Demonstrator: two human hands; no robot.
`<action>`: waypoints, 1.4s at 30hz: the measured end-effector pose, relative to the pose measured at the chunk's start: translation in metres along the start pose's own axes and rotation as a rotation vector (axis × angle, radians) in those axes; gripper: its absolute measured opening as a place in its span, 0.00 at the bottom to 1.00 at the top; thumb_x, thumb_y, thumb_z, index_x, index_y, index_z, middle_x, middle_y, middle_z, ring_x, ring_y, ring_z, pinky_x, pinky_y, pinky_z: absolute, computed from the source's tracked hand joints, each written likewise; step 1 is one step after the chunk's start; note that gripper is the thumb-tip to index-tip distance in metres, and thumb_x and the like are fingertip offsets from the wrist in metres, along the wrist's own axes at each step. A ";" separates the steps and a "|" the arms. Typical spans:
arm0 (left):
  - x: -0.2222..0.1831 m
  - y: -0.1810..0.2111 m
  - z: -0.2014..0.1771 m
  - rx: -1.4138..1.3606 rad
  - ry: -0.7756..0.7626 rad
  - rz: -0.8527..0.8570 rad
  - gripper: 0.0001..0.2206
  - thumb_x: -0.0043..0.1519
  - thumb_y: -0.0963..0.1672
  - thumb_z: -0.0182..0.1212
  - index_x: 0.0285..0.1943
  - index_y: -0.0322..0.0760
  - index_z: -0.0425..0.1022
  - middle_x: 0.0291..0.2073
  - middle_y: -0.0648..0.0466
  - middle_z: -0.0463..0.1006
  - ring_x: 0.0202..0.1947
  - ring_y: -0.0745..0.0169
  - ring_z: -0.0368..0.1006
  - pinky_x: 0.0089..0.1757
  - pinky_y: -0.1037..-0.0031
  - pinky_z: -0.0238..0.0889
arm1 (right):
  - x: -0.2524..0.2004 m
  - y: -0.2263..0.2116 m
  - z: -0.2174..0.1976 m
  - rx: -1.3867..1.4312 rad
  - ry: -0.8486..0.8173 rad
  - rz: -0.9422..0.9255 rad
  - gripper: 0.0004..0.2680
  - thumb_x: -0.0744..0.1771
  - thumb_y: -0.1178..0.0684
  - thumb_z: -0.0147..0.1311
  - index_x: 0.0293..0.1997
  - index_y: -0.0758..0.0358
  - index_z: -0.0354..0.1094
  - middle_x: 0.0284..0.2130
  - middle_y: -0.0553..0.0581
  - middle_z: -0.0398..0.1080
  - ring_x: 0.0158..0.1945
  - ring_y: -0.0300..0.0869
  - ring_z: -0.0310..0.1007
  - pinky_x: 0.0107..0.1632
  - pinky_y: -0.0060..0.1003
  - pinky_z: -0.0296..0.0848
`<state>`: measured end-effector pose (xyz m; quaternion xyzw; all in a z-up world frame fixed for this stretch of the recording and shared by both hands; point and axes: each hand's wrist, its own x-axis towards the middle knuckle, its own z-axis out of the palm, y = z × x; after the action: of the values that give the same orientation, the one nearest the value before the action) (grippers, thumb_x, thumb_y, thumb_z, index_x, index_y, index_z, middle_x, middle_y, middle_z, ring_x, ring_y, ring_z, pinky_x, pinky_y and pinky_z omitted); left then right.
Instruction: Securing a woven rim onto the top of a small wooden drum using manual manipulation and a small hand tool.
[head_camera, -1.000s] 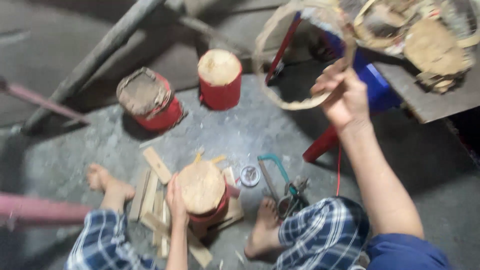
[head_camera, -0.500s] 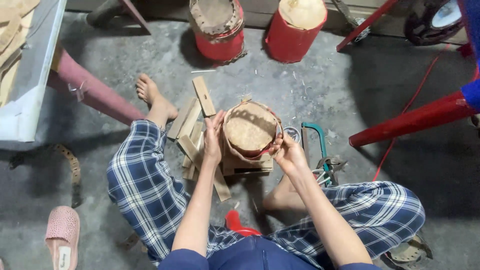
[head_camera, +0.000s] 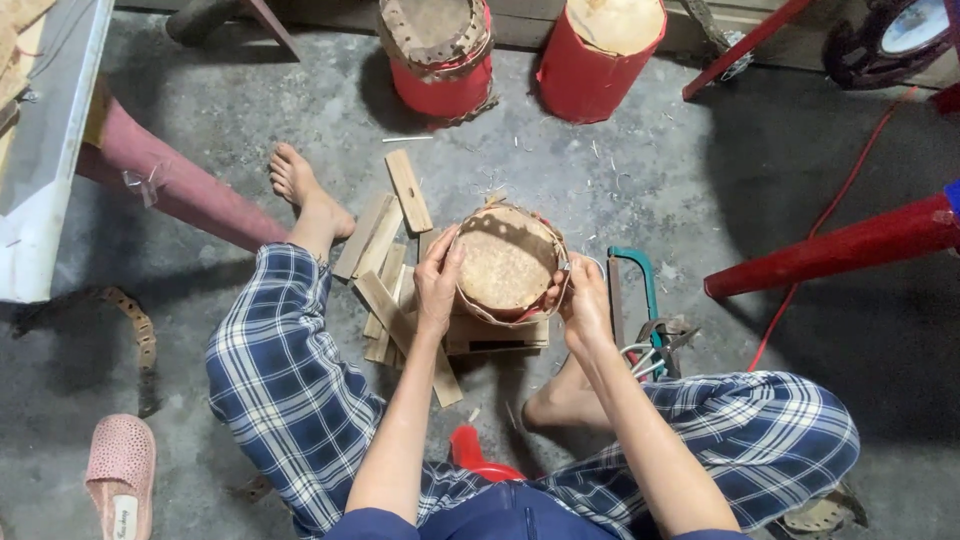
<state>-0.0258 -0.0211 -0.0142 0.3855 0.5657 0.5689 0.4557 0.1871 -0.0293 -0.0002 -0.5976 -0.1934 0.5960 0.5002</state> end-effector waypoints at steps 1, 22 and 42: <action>-0.001 0.001 0.000 0.000 0.002 -0.001 0.20 0.65 0.50 0.63 0.63 0.37 0.76 0.61 0.45 0.75 0.66 0.52 0.66 0.66 0.61 0.54 | -0.003 -0.004 0.002 -0.001 -0.001 0.001 0.09 0.73 0.45 0.42 0.54 0.55 0.63 0.30 0.51 0.66 0.26 0.36 0.73 0.32 0.31 0.76; -0.024 0.061 0.017 -0.344 -0.130 -0.288 0.25 0.66 0.51 0.59 0.70 0.42 0.59 0.53 0.47 0.73 0.44 0.58 0.77 0.43 0.66 0.77 | -0.095 -0.058 0.042 0.390 -0.372 -0.223 0.07 0.70 0.43 0.48 0.44 0.49 0.55 0.30 0.48 0.57 0.36 0.36 0.60 0.44 0.34 0.63; -0.023 0.061 -0.014 0.501 -0.038 0.155 0.20 0.56 0.38 0.64 0.59 0.43 0.80 0.36 0.51 0.74 0.37 0.58 0.73 0.42 0.68 0.70 | -0.038 0.002 -0.006 -0.229 -0.027 -0.309 0.18 0.67 0.52 0.59 0.65 0.60 0.66 0.41 0.57 0.73 0.41 0.35 0.70 0.40 0.24 0.74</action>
<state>-0.0374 -0.0442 0.0475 0.5393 0.6491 0.4369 0.3114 0.1836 -0.0635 0.0164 -0.6057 -0.3562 0.4943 0.5117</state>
